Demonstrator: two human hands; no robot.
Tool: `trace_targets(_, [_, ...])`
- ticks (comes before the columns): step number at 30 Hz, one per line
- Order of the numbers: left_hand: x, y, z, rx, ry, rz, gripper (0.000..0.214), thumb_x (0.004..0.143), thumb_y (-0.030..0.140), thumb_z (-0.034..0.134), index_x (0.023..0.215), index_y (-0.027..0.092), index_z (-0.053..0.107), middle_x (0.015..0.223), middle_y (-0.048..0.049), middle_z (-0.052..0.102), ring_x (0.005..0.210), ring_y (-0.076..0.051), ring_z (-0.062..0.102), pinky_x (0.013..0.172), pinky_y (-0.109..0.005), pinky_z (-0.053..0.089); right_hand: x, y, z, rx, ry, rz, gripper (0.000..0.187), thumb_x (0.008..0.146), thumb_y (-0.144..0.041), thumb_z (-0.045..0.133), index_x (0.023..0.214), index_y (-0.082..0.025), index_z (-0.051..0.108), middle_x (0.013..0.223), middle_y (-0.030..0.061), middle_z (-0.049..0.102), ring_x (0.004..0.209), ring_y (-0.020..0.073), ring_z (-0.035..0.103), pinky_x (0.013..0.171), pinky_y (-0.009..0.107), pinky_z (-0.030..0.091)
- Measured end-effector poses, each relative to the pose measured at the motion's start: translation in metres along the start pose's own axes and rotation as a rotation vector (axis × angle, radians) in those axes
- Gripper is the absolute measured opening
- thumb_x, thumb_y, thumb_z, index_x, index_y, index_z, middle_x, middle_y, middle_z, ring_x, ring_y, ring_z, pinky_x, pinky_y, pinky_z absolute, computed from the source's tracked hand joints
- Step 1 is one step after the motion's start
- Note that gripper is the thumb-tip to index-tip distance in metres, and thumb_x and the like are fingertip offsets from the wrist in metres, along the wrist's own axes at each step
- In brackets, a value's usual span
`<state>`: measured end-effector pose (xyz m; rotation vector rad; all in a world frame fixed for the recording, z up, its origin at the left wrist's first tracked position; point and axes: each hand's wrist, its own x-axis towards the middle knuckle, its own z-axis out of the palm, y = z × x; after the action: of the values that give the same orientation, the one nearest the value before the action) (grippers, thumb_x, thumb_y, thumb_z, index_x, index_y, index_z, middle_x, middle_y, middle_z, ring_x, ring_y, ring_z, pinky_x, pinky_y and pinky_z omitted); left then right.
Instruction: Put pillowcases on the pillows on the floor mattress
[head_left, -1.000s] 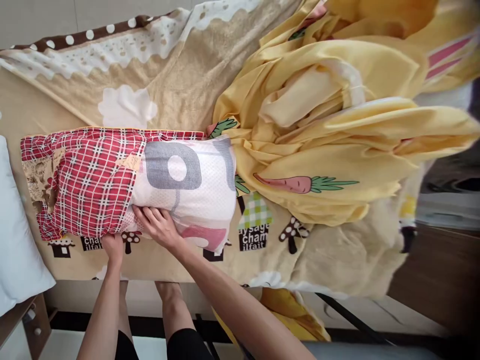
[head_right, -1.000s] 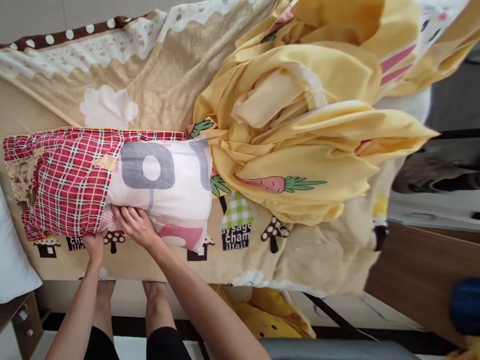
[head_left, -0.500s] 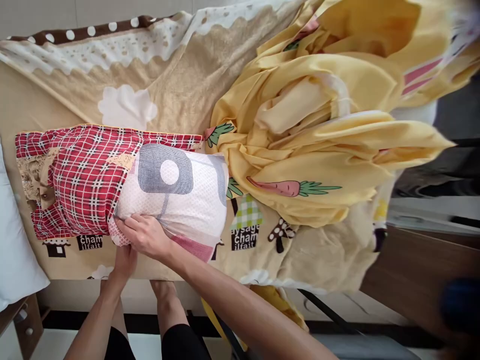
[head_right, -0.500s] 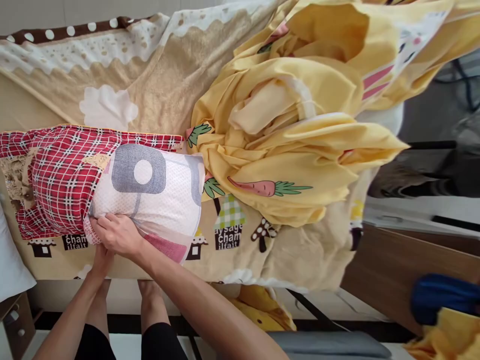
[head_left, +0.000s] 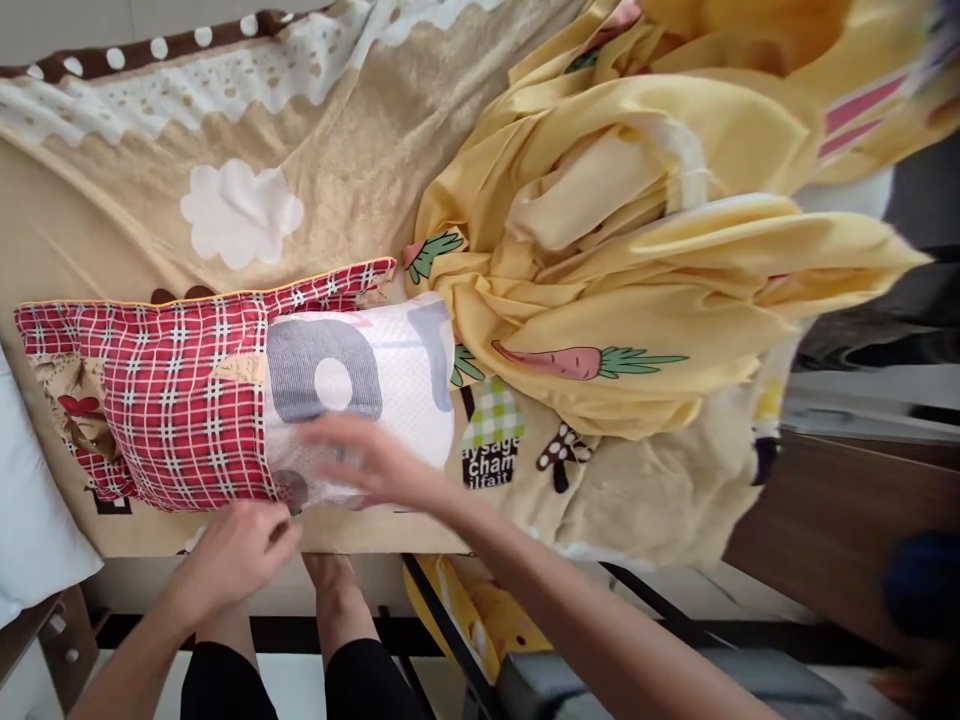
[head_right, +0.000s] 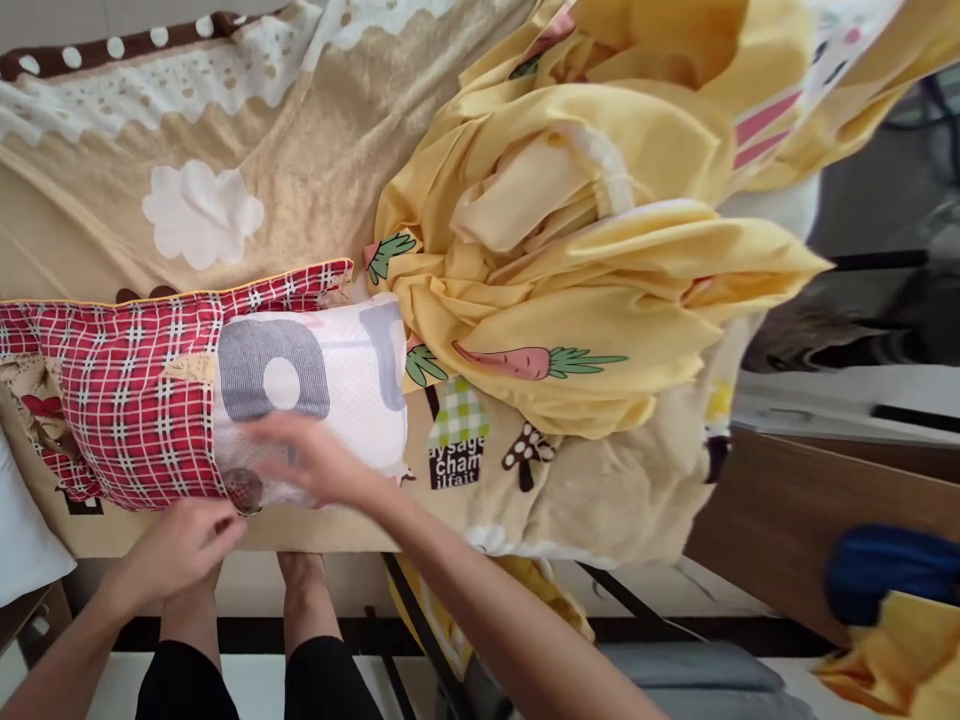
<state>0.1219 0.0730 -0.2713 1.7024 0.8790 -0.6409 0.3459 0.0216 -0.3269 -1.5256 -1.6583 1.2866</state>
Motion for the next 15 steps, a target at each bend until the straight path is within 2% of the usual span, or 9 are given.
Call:
trace_targets(2, [0.010,0.011,-0.030,0.035,0.336,0.014,0.030,0.096,0.035,0.037,0.076,0.020,0.055,0.068,-0.0017,0.060,0.061,-0.015,0.056,0.058,-0.026,0.039,-0.003,0.018,-0.035,-0.010,0.370,0.208,0.042,0.090,-0.046,0.061,0.126,-0.023,0.062,0.118,0.0090,0.069,0.107,0.0216,0.064,0.090,0.037,0.053])
trace_targets(3, [0.022,0.017,-0.043,0.124,0.521,-0.009,0.027,0.095,0.037,0.040,0.082,0.019,0.055,0.073,-0.0039,0.061,0.066,-0.016,0.057,0.059,-0.027,0.041,0.001,0.028,-0.047,-0.065,0.468,0.276,0.049,0.089,-0.050,0.063,0.129,-0.022,0.060,0.125,0.0111,0.065,0.116,0.0242,0.060,0.097,0.042,0.050])
trace_targets(4, [0.036,0.021,-0.054,0.239,0.660,-0.048,0.024,0.093,0.038,0.044,0.089,0.017,0.056,0.080,-0.0072,0.063,0.072,-0.019,0.059,0.061,-0.028,0.042,0.008,0.036,-0.056,-0.149,0.487,0.324,0.055,0.087,-0.053,0.063,0.132,-0.023,0.058,0.132,0.0120,0.062,0.124,0.0267,0.055,0.103,0.047,0.045])
trace_targets(5, [0.052,0.024,-0.063,0.364,0.736,-0.098,0.025,0.090,0.039,0.047,0.096,0.015,0.055,0.087,-0.0109,0.064,0.080,-0.023,0.060,0.063,-0.030,0.044,0.019,0.043,-0.061,-0.237,0.418,0.351,0.060,0.086,-0.056,0.063,0.136,-0.023,0.054,0.139,0.0123,0.057,0.131,0.0287,0.050,0.109,0.052,0.038])
trace_targets(7, [0.084,0.027,-0.077,0.570,0.728,-0.200,0.028,0.086,0.033,0.051,0.104,0.012,0.056,0.099,-0.0169,0.064,0.092,-0.029,0.061,0.069,-0.035,0.047,0.045,0.052,-0.062,-0.378,0.174,0.390,0.068,0.087,-0.058,0.060,0.141,-0.019,0.048,0.141,0.0153,0.055,0.134,0.0328,0.046,0.112,0.060,0.027])
trace_targets(9, [0.110,0.025,-0.089,0.681,0.647,-0.272,0.027,0.085,0.025,0.049,0.106,0.011,0.058,0.104,-0.0191,0.065,0.099,-0.033,0.061,0.074,-0.039,0.049,0.070,0.055,-0.058,-0.447,-0.028,0.431,0.069,0.085,-0.059,0.061,0.134,-0.012,0.054,0.127,0.0195,0.064,0.125,0.0355,0.054,0.106,0.060,0.032])
trace_targets(10, [0.118,0.023,-0.095,0.702,0.610,-0.301,0.026,0.085,0.022,0.047,0.105,0.011,0.060,0.103,-0.0193,0.066,0.099,-0.034,0.062,0.075,-0.040,0.049,0.079,0.054,-0.056,-0.452,-0.081,0.438,0.065,0.083,-0.058,0.064,0.126,-0.009,0.060,0.116,0.0197,0.069,0.115,0.0347,0.060,0.101,0.055,0.039])
trace_targets(12, [0.129,0.022,-0.106,0.688,0.565,-0.332,0.026,0.088,0.021,0.043,0.100,0.012,0.064,0.095,-0.0187,0.068,0.094,-0.033,0.065,0.074,-0.040,0.048,0.089,0.048,-0.051,-0.429,-0.137,0.412,0.050,0.081,-0.055,0.068,0.106,-0.010,0.069,0.095,0.0144,0.073,0.094,0.0293,0.068,0.085,0.042,0.048])
trace_targets(15, [0.136,0.034,-0.115,0.584,0.590,-0.238,0.028,0.091,0.025,0.043,0.083,0.013,0.067,0.081,-0.0146,0.069,0.079,-0.027,0.066,0.070,-0.034,0.045,0.093,0.030,-0.036,-0.397,-0.193,0.314,0.028,0.084,-0.042,0.068,0.090,-0.015,0.072,0.083,0.0080,0.073,0.079,0.0240,0.067,0.070,0.032,0.047])
